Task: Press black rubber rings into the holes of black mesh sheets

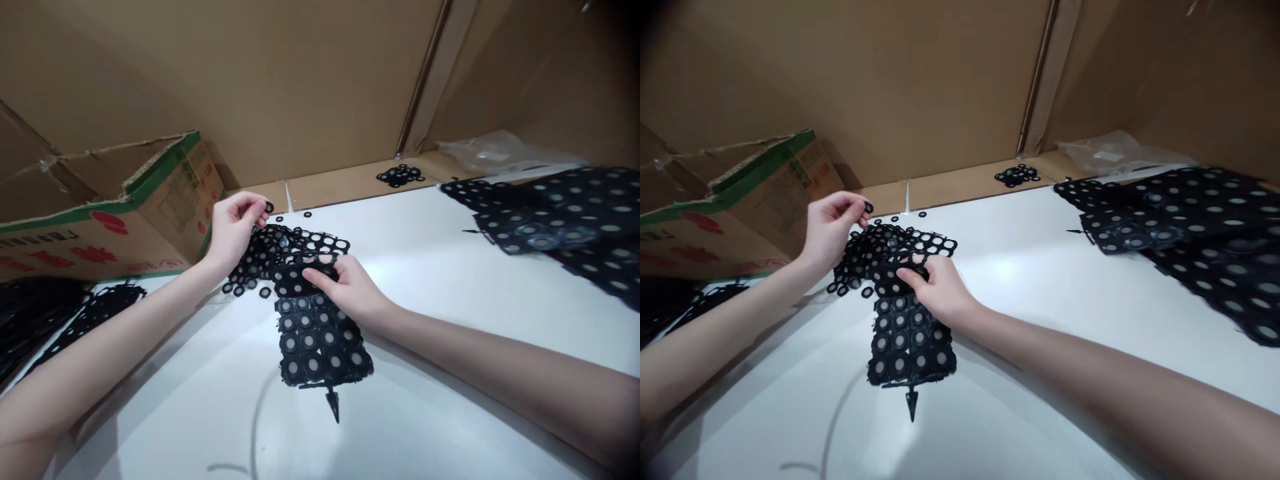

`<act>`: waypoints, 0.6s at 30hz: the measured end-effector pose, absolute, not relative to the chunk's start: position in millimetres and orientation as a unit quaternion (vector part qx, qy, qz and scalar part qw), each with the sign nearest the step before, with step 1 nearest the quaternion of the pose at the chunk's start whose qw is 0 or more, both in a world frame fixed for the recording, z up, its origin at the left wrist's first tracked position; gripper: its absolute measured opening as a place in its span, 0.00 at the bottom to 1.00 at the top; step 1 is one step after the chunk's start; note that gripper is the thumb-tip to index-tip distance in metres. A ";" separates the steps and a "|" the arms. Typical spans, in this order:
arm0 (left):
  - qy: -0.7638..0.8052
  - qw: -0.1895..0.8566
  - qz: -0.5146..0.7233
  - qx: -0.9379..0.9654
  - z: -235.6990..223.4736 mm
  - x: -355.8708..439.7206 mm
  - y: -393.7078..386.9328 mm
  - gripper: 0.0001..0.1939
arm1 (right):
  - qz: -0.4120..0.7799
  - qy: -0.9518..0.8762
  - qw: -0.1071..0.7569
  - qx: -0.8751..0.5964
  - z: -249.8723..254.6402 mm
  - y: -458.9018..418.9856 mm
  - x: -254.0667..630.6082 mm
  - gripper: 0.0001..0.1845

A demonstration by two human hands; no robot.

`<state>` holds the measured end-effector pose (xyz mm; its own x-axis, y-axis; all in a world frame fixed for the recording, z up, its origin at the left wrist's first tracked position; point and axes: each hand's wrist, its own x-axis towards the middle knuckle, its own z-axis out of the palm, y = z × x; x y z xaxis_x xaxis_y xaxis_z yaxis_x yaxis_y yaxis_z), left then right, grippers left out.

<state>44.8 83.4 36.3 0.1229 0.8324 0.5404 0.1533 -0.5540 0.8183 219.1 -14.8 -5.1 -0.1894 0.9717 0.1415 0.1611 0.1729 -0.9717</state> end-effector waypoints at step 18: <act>0.312 0.221 0.447 0.809 28.6 60.7 48.8 0.07 | 0.424 -0.639 0.449 -0.458 -8.7 -11.9 218.8 0.07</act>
